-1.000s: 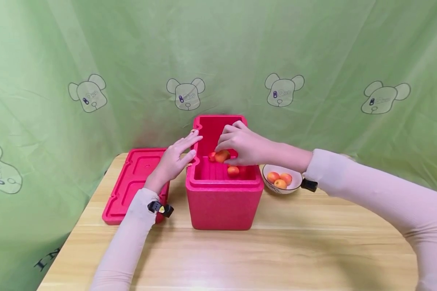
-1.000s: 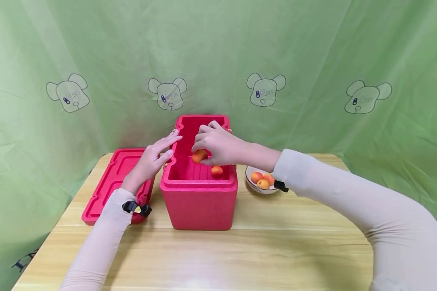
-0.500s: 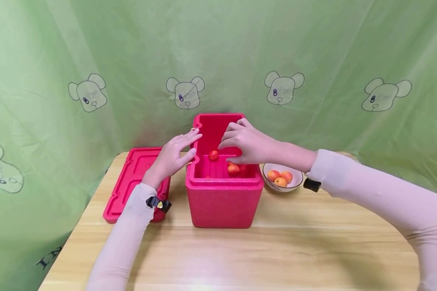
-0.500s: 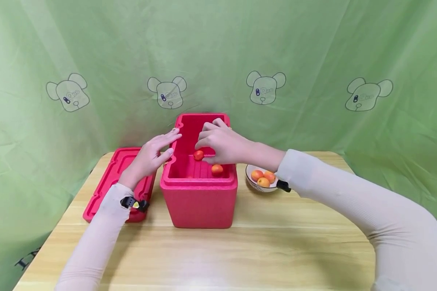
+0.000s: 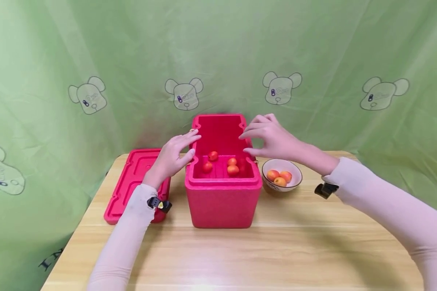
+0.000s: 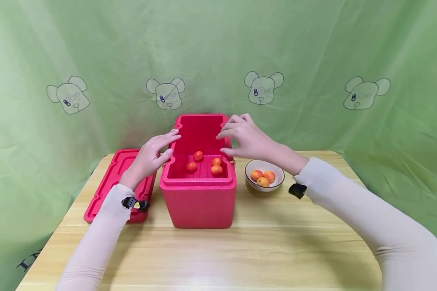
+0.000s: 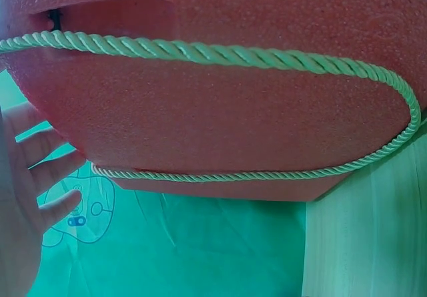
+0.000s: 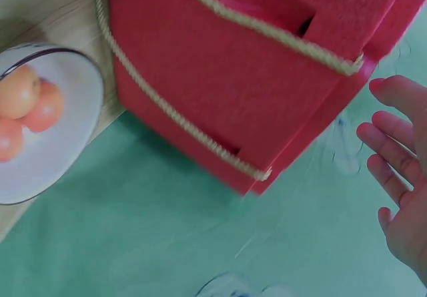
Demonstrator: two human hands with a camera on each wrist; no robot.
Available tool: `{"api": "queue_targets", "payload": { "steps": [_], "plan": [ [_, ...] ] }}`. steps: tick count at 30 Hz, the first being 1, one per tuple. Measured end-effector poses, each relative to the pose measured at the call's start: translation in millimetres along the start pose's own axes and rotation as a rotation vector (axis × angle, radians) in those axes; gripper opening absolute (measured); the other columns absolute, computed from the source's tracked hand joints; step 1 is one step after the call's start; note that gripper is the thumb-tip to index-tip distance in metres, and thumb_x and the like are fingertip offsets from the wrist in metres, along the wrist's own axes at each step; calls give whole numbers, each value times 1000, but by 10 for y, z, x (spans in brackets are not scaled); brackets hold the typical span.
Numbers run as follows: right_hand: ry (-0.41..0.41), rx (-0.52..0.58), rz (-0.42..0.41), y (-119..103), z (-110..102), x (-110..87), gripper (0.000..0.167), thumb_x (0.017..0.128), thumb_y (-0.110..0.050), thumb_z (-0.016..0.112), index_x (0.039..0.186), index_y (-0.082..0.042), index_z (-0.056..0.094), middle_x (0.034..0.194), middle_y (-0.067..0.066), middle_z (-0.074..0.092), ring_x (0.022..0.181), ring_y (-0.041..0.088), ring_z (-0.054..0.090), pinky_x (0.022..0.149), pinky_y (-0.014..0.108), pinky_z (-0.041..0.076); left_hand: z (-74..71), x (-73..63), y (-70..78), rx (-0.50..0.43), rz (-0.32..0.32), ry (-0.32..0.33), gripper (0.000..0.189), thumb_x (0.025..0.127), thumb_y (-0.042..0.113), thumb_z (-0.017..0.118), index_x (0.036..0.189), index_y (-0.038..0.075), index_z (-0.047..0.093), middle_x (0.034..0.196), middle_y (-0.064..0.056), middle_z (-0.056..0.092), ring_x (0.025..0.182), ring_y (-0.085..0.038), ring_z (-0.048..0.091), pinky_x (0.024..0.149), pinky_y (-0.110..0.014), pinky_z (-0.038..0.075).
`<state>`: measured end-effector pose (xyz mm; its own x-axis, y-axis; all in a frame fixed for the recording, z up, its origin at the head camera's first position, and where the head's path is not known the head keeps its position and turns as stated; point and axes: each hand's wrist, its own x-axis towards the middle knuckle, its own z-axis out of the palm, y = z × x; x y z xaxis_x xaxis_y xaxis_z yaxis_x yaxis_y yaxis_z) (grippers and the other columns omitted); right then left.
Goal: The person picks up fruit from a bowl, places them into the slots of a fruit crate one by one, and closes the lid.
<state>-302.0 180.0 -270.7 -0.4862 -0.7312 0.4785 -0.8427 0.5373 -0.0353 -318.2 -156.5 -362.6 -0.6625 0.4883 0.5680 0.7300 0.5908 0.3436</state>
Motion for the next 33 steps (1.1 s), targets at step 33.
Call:
{"api": "queue_targets", "payload": {
  "steps": [33],
  "plan": [
    [-259,-1,354,881,432,-1272,28,76,-13,86,101,-3,78,103,11,77,103,32,59,82,42,31,-22,-18,20,-82,-55,-32,53,99,33,58,150,20,53,162,1,42,151,-20,39,119,-55,38]
  ]
}}
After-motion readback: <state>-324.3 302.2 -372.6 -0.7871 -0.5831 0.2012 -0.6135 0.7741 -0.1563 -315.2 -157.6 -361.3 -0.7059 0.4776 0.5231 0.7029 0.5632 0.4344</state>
